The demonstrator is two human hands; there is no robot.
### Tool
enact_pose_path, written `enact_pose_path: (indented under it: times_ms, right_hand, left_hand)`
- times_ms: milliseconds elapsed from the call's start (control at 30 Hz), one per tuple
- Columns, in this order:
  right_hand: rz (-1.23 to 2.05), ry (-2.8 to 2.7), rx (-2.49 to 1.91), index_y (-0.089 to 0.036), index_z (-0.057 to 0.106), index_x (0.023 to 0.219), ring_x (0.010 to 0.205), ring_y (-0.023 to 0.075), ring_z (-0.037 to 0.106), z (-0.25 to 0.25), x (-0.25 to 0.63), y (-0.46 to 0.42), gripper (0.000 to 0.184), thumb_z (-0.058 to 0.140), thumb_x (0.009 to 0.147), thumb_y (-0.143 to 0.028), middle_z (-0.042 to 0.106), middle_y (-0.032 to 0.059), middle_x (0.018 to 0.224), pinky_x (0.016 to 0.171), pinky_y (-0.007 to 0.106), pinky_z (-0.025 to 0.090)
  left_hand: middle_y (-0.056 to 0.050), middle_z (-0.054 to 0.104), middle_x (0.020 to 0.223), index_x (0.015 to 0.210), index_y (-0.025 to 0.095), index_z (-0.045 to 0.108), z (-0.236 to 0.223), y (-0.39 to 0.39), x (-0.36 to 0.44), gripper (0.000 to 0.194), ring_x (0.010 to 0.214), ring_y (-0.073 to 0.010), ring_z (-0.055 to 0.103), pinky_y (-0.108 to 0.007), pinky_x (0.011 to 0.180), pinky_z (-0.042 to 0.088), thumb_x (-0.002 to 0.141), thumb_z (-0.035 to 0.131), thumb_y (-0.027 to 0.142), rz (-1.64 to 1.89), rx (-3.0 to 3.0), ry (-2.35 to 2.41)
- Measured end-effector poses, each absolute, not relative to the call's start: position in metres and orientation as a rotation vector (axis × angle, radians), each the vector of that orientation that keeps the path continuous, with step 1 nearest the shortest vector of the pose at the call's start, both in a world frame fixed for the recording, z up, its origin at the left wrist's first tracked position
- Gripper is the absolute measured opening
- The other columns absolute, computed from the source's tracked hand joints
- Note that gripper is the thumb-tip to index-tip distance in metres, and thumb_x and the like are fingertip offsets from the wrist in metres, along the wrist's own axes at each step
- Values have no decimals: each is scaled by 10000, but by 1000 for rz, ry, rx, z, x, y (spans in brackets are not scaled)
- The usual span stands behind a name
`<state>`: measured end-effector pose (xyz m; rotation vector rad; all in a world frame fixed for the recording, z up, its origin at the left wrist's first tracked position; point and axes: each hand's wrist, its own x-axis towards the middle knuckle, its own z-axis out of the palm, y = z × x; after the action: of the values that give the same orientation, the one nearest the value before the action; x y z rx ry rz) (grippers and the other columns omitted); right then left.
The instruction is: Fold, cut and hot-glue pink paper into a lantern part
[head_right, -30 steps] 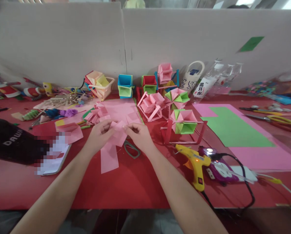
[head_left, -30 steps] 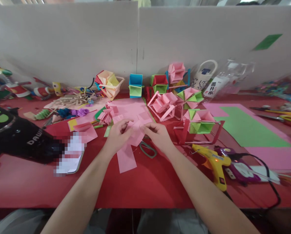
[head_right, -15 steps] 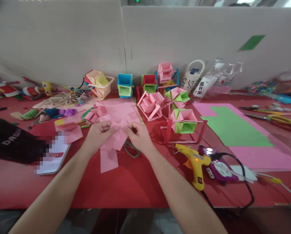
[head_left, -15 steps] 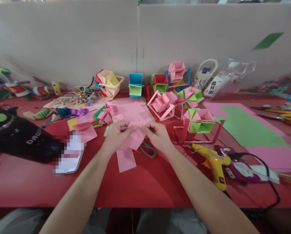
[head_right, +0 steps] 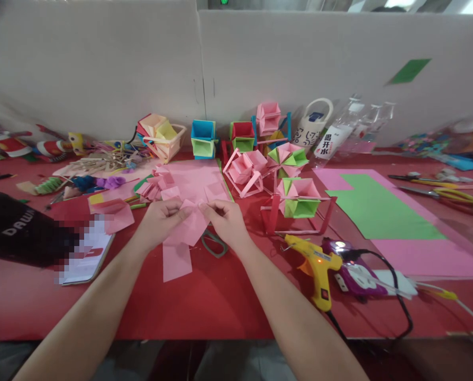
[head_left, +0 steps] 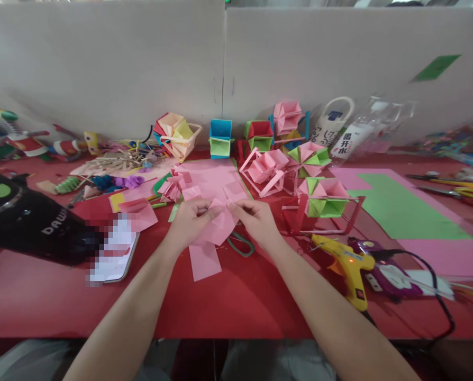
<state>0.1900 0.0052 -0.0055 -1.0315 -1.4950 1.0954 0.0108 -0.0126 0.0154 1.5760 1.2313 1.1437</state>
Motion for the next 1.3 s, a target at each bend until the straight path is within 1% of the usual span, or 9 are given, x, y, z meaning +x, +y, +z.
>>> enact_pose_path:
  times_ms: [167,367,500,600,700,800,867,1033,1300]
  right_hand:
    - [1038,-1509,-1030,-179,724,769,675,155,572,-10,193,9,287,647,853,-442,661,17,731,640,278,462]
    - [776,-1655,-1000,-234,700,1136,999,200,641,-6,203,11,280,552,900,-261,684,81,1154,796,320,527]
    - [572,-1986,-862,-287,638,1280,1315,245,484,-2,207,5,458,510,869,-130,522,101,1404,1008,429,469]
    - [485,-2241,-846,-320,579,1360,1427,315,340,0,204,-2,550,684,823,-259,394,95,1531,1111,543,354]
    - [391,-2352,-859,-323,608,1327,1423,337,333,-2,196,-5,581,769,775,-409,413,88,1526,1113,567,335]
    - [294,-2282,-893,-292,688,1204,1306,281,475,-6,189,-4,332,682,874,-323,561,83,1389,1069,485,404]
    - [244,-2251,-910,-278,699,1172,1232,264,529,-6,187,-4,272,639,908,-300,613,79,1312,1030,450,432]
    - [82,-2296,-921,-267,672,1201,1254,310,497,-5,182,-9,401,745,821,-372,598,89,1329,1025,481,400]
    - [169,-2316,-865,-255,714,1076,1179,267,544,-9,176,-8,188,649,899,-267,632,71,1275,993,437,448]
  left_hand:
    - [21,536,596,656,158,650,13,-12,9,248,519,-98,432,-227,498,311,789,680,366,1059,1489,1171]
    - [-17,643,689,736,144,685,1,-6,4,221,600,-124,556,-241,577,419,744,735,360,1129,1238,1171]
    - [-28,676,720,786,133,694,-7,1,-1,221,653,-133,614,-259,668,483,746,745,344,1190,1129,1133]
    - [-27,694,738,824,128,696,-7,3,-2,216,670,-139,638,-263,693,501,736,747,319,1262,1076,1112]
    - [-14,690,719,825,129,678,-5,3,0,222,672,-142,647,-245,657,494,705,759,297,1340,1033,1124]
    - [-6,678,694,780,139,638,-2,2,3,208,692,-159,663,-250,640,502,676,756,274,1352,936,1064]
    - [-9,678,702,756,145,611,1,2,6,181,714,-166,672,-254,644,510,670,741,236,1351,873,1004]
    - [13,653,706,750,170,539,7,-2,9,145,637,-114,636,-211,564,484,706,665,114,1277,705,922]
    - [18,612,709,805,183,493,8,-7,12,148,574,-100,603,-199,475,454,773,616,108,1195,670,909]
